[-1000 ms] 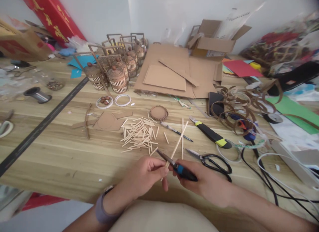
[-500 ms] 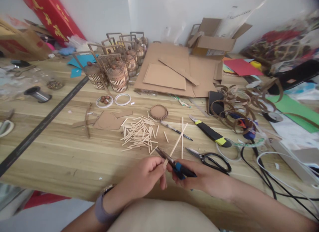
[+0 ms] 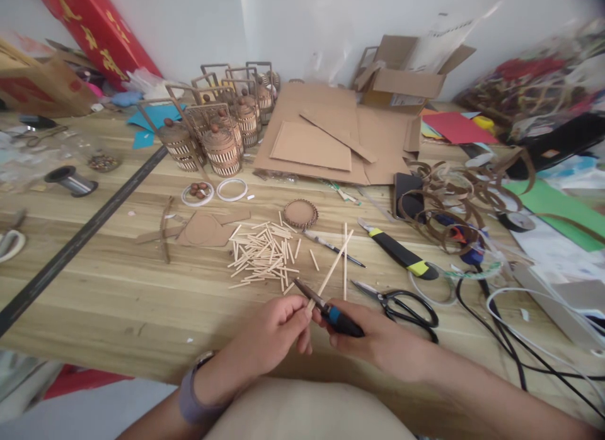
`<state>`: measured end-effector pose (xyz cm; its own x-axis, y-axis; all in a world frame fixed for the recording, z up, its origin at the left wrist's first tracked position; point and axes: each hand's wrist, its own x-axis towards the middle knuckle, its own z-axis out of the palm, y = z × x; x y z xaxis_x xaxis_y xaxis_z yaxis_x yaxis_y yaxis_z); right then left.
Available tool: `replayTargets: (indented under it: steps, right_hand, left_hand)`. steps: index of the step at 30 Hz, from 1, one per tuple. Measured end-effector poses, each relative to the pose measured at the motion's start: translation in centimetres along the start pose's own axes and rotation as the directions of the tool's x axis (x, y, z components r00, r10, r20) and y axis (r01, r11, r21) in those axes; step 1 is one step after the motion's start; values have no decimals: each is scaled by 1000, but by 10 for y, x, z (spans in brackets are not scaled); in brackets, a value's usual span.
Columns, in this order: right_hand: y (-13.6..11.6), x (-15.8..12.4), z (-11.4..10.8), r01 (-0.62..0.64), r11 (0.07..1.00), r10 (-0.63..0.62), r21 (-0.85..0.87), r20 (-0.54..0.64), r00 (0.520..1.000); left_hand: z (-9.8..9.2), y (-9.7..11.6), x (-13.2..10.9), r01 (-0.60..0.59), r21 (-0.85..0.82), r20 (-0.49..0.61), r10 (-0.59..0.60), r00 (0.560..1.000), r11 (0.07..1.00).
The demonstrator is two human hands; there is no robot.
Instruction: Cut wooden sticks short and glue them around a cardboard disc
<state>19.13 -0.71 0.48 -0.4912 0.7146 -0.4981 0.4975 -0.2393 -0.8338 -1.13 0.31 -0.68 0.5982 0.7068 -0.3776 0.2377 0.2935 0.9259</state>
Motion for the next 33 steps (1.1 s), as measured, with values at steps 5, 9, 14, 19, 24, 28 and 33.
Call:
replayTargets:
  steps: [5, 9, 14, 19, 24, 28, 33]
  right_hand:
    - [3, -5, -7, 69, 996, -72, -50, -67, 995]
    - [3, -5, -6, 62, 956, -165, -286, -351, 922]
    - [-2, 13, -3, 245, 819, -497, -518, -430, 754]
    - [4, 37, 0, 73, 681, -524, -728, -416, 743]
    - [5, 43, 7, -108, 639, -420, -761, -464, 780]
    - [2, 43, 9, -217, 606, -339, -766, -495, 800]
    - [-2, 48, 14, -257, 570, -328, -780, -503, 799]
  left_hand:
    - [-15, 7, -3, -19, 62, -163, 29, 986, 998]
    - [-20, 8, -2, 51, 224, -257, 8, 966, 973]
    - [-10, 3, 5, 58, 512, -270, 96, 958, 857]
    - [-2, -1, 9, 124, 712, -254, 89, 963, 691]
    - [0, 1, 14, 218, 828, -280, 45, 959, 516]
    - [0, 3, 16, 252, 856, -279, -7, 960, 451]
    - [3, 3, 19, 289, 863, -314, -8, 950, 415]
